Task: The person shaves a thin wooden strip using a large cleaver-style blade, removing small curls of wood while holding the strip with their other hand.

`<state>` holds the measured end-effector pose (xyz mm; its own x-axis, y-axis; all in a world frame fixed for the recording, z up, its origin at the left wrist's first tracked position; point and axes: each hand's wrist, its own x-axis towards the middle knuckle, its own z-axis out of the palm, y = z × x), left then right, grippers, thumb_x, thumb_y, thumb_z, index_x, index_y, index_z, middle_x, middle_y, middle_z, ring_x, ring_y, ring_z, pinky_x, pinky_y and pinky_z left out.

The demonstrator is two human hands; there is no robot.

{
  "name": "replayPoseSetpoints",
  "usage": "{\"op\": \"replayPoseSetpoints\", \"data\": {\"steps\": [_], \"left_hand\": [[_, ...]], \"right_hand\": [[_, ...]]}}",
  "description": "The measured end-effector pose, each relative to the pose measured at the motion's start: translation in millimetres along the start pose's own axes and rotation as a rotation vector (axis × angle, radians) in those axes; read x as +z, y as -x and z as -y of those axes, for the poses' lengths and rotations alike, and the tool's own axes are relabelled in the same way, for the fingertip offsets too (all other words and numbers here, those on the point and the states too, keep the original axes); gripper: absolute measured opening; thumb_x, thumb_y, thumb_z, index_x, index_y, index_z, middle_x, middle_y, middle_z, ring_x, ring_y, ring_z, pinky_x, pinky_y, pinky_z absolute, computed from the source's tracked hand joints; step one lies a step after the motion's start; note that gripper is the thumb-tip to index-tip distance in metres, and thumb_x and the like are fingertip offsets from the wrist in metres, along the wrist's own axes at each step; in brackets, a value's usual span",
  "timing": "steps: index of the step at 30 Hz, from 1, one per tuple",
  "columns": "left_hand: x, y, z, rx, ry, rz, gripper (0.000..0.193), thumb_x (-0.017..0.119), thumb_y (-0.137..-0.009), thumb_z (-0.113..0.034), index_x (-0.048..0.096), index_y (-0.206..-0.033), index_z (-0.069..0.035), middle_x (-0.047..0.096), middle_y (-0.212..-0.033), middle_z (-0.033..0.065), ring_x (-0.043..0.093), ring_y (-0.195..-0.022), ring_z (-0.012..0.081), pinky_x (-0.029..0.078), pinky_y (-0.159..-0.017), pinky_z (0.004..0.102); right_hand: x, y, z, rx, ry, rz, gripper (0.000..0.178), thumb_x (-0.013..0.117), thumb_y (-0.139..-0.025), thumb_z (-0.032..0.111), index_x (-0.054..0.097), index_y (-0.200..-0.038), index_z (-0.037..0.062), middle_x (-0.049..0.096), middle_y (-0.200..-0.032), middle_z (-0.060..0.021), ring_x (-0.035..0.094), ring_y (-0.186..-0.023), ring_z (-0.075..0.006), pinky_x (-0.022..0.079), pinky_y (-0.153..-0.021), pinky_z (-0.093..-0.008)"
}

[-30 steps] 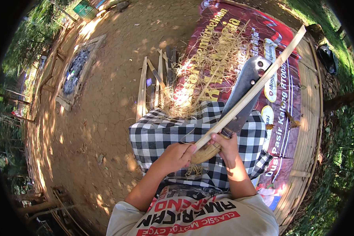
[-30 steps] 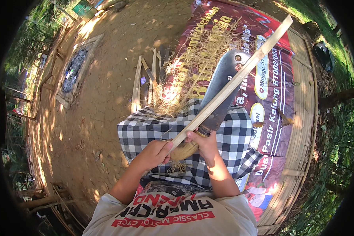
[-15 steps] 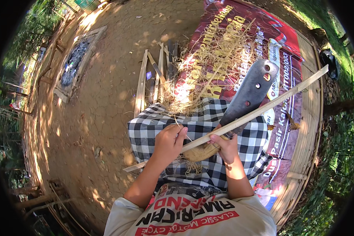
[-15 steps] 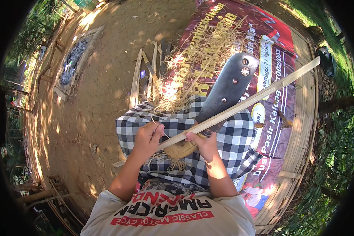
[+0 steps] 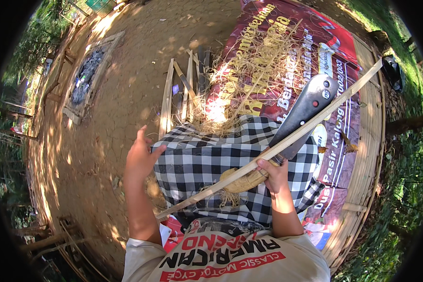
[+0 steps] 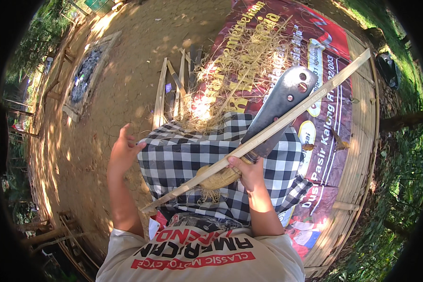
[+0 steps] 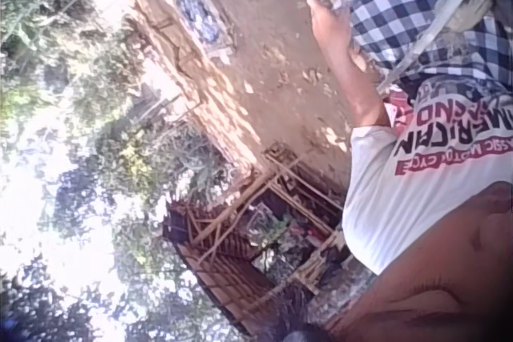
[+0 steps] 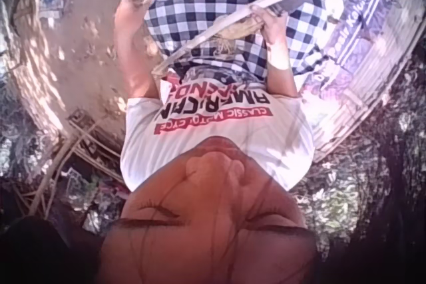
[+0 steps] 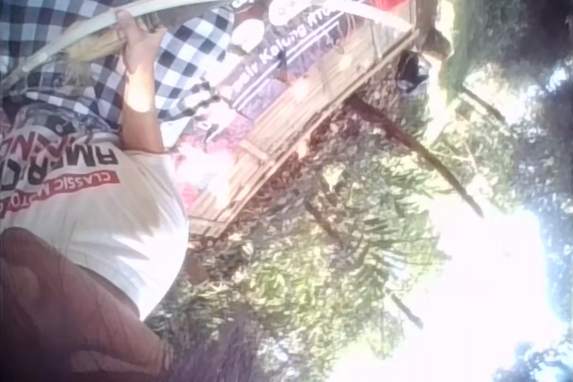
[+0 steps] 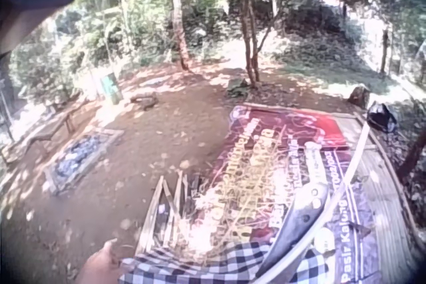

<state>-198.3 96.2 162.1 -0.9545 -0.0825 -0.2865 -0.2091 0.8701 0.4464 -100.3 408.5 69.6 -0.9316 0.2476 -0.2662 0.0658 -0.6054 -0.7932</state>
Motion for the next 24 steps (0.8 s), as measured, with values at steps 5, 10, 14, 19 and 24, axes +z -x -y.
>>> {"op": "replayPoseSetpoints", "data": {"steps": [5, 10, 14, 19, 24], "left_hand": [[20.4, 45.1, 13.7, 0.233, 0.325, 0.657, 0.078, 0.08, -0.076, -0.037, 0.043, -0.137, -0.007, 0.062, -0.108, 0.0142, 0.059, -0.102, 0.0227, 0.049, -0.085, 0.0359], [12.4, 60.8, 69.6, 0.244, 0.159, 0.64, 0.078, 0.082, -0.073, -0.037, 0.046, -0.135, -0.007, 0.061, -0.115, 0.0156, 0.058, -0.109, 0.0241, 0.047, -0.09, 0.0356], [-7.0, 74.8, 73.7, 0.131, -0.057, 0.736, 0.065, 0.082, -0.073, -0.035, 0.056, -0.124, -0.004, 0.066, -0.106, 0.0148, 0.062, -0.101, 0.0213, 0.048, -0.086, 0.0326], [-3.9, 79.6, 79.1, -0.061, 0.157, 0.778, 0.04, 0.077, -0.078, -0.036, 0.071, -0.096, -0.001, 0.07, -0.078, 0.0078, 0.065, -0.078, 0.0148, 0.049, -0.073, 0.0293], [9.6, 78.0, 68.3, -0.006, 0.332, 0.939, 0.039, 0.071, -0.085, -0.038, 0.07, -0.08, 0.001, 0.065, -0.066, 0.003, 0.057, -0.061, 0.0112, 0.045, -0.058, 0.0271]], "right_hand": [[8.7, -4.2, 12.4, -0.021, 0.002, -0.013, 0.034, 0.074, -0.074, -0.002, 0.056, -0.102, -0.0023, 0.064, -0.079, -0.0115, 0.061, -0.064, -0.0165, 0.054, -0.062, -0.0296], [7.4, -9.7, 26.9, -0.086, -0.018, -0.037, 0.032, 0.073, -0.074, 0.001, 0.056, -0.101, -0.002, 0.061, -0.074, -0.0095, 0.06, -0.062, -0.0159, 0.053, -0.062, -0.0289], [6.8, -14.3, 41.7, -0.136, -0.039, -0.077, 0.029, 0.07, -0.076, 0.004, 0.056, -0.1, -0.0021, 0.059, -0.071, -0.0093, 0.057, -0.062, -0.0151, 0.051, -0.061, -0.0293], [-1.0, -19.0, 52.6, -0.172, -0.065, -0.14, 0.028, 0.069, -0.08, 0.007, 0.057, -0.102, -0.0042, 0.058, -0.07, -0.0092, 0.057, -0.061, -0.0159, 0.051, -0.06, -0.0291], [-9.6, -23.2, 60.2, -0.17, -0.035, -0.154, 0.022, 0.067, -0.083, 0.009, 0.057, -0.098, -0.0032, 0.057, -0.068, -0.0088, 0.057, -0.06, -0.0165, 0.051, -0.06, -0.0298]]}}
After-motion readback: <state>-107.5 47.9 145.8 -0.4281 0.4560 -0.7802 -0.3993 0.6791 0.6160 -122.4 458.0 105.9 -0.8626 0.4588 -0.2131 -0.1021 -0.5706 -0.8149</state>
